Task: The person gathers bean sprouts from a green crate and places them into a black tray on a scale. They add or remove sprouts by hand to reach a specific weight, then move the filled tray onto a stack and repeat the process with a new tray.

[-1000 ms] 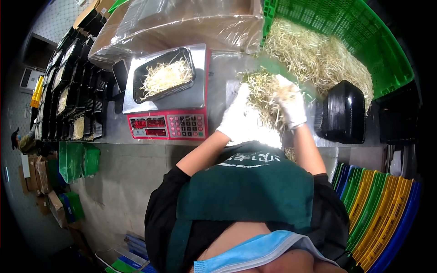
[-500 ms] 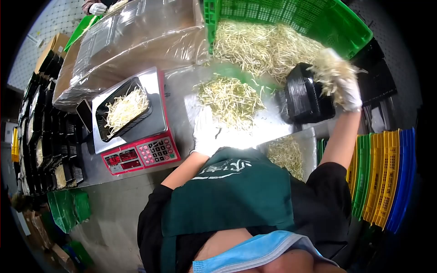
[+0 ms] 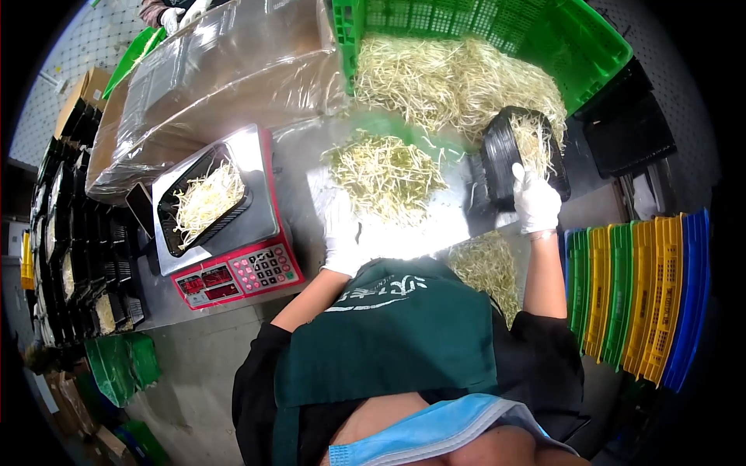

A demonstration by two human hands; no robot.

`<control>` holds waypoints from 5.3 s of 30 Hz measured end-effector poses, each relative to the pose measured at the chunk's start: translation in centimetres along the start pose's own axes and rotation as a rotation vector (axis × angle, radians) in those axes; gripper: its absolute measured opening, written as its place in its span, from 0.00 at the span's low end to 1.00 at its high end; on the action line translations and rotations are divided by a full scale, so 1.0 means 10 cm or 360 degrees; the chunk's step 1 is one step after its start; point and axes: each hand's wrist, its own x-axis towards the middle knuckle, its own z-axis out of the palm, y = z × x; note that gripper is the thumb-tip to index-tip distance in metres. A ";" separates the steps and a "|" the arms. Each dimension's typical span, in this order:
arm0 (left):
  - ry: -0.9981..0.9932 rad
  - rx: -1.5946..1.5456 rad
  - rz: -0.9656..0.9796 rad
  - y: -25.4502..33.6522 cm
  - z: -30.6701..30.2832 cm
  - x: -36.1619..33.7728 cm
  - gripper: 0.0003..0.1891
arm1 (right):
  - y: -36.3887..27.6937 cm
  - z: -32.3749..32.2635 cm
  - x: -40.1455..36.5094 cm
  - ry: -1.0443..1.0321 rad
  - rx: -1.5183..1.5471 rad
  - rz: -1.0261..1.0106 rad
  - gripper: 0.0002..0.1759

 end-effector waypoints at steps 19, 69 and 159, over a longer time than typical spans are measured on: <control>0.0096 0.0236 -0.0439 0.11 -0.02 0.90 0.41 | 0.22 -0.27 1.98 -0.0310 -0.0038 -0.0210 0.34; -0.0637 -0.0197 0.0285 0.36 -0.11 0.55 0.18 | -1.63 0.92 0.73 -0.0554 0.1514 -0.0669 0.31; -0.0813 -0.0711 -0.0135 0.43 -0.22 0.83 0.27 | -1.40 0.84 0.21 -0.0822 0.1931 -0.1005 0.34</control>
